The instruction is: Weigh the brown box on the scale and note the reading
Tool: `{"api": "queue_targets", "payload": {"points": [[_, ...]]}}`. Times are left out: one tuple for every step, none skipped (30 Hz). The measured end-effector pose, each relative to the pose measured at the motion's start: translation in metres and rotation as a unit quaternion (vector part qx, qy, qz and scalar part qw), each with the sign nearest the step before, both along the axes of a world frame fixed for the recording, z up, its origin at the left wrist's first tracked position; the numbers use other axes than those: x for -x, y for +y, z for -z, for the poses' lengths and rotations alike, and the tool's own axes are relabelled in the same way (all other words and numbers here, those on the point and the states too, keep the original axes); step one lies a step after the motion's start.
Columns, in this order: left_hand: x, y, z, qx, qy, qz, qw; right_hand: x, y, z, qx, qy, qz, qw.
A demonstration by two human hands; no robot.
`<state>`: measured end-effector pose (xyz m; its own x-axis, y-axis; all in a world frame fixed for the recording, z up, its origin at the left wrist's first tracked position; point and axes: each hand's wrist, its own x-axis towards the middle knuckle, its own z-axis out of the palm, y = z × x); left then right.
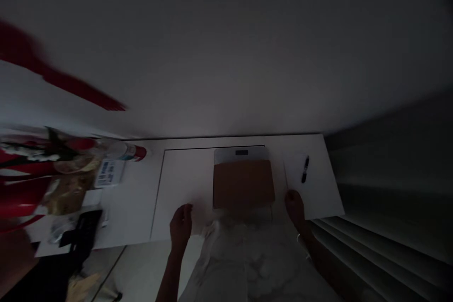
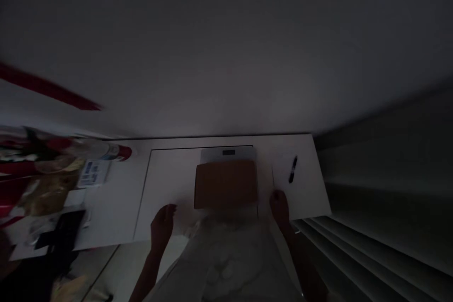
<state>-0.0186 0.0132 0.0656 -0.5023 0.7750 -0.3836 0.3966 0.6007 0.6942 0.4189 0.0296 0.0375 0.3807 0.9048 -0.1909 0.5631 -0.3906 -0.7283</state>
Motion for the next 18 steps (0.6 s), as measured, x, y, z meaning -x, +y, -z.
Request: {"api": "queue_targets", "payload": {"points": [[-0.007,0.006,-0.005,-0.014,-0.046,0.008,0.999,0.012,0.006,-0.005,-0.009,0.056,0.020,0.998],[-0.015,0.014,-0.010,-0.031,-0.090,0.016,0.995,0.025,0.013,-0.010,-0.016,0.114,0.032,0.993],[-0.025,0.021,-0.014,-0.047,-0.131,0.026,0.990,0.038,0.020,-0.016,-0.019,0.172,0.036,0.984],[-0.035,0.029,-0.017,-0.059,-0.166,0.033,0.984,0.052,0.026,-0.023,-0.021,0.224,0.036,0.974],[-0.046,0.036,-0.020,-0.065,-0.196,0.039,0.978,0.064,0.032,-0.031,-0.022,0.268,0.025,0.963],[-0.056,0.043,-0.022,-0.066,-0.223,0.048,0.971,0.076,0.038,-0.039,-0.025,0.300,0.008,0.953],[-0.066,0.048,-0.024,-0.067,-0.243,0.057,0.966,0.085,0.042,-0.046,-0.030,0.321,-0.008,0.946],[-0.074,0.052,-0.026,-0.070,-0.255,0.067,0.962,0.093,0.045,-0.054,-0.036,0.331,-0.023,0.943],[-0.081,0.055,-0.027,-0.075,-0.257,0.072,0.961,0.098,0.046,-0.060,-0.041,0.333,-0.031,0.942],[-0.086,0.056,-0.028,-0.080,-0.250,0.070,0.962,0.102,0.047,-0.066,-0.043,0.330,-0.035,0.942],[-0.089,0.056,-0.030,-0.081,-0.236,0.059,0.967,0.105,0.046,-0.070,-0.040,0.327,-0.039,0.943],[-0.088,0.055,-0.031,-0.078,-0.220,0.042,0.972,0.107,0.045,-0.073,-0.033,0.326,-0.046,0.944],[-0.085,0.053,-0.033,-0.072,-0.206,0.024,0.976,0.109,0.043,-0.075,-0.023,0.325,-0.060,0.943],[-0.080,0.050,-0.036,-0.069,-0.195,0.006,0.978,0.112,0.041,-0.077,-0.012,0.326,-0.078,0.942],[-0.071,0.047,-0.038,-0.068,-0.188,-0.010,0.980,0.116,0.040,-0.080,0.001,0.328,-0.100,0.939],[-0.059,0.043,-0.041,-0.079,-0.181,-0.024,0.980,0.121,0.039,-0.083,0.015,0.332,-0.128,0.935],[-0.045,0.039,-0.045,-0.096,-0.168,-0.053,0.980,0.128,0.040,-0.088,0.030,0.335,-0.160,0.928],[-0.028,0.035,-0.048,-0.114,-0.156,-0.083,0.978,0.137,0.041,-0.094,0.046,0.338,-0.198,0.919]]}}
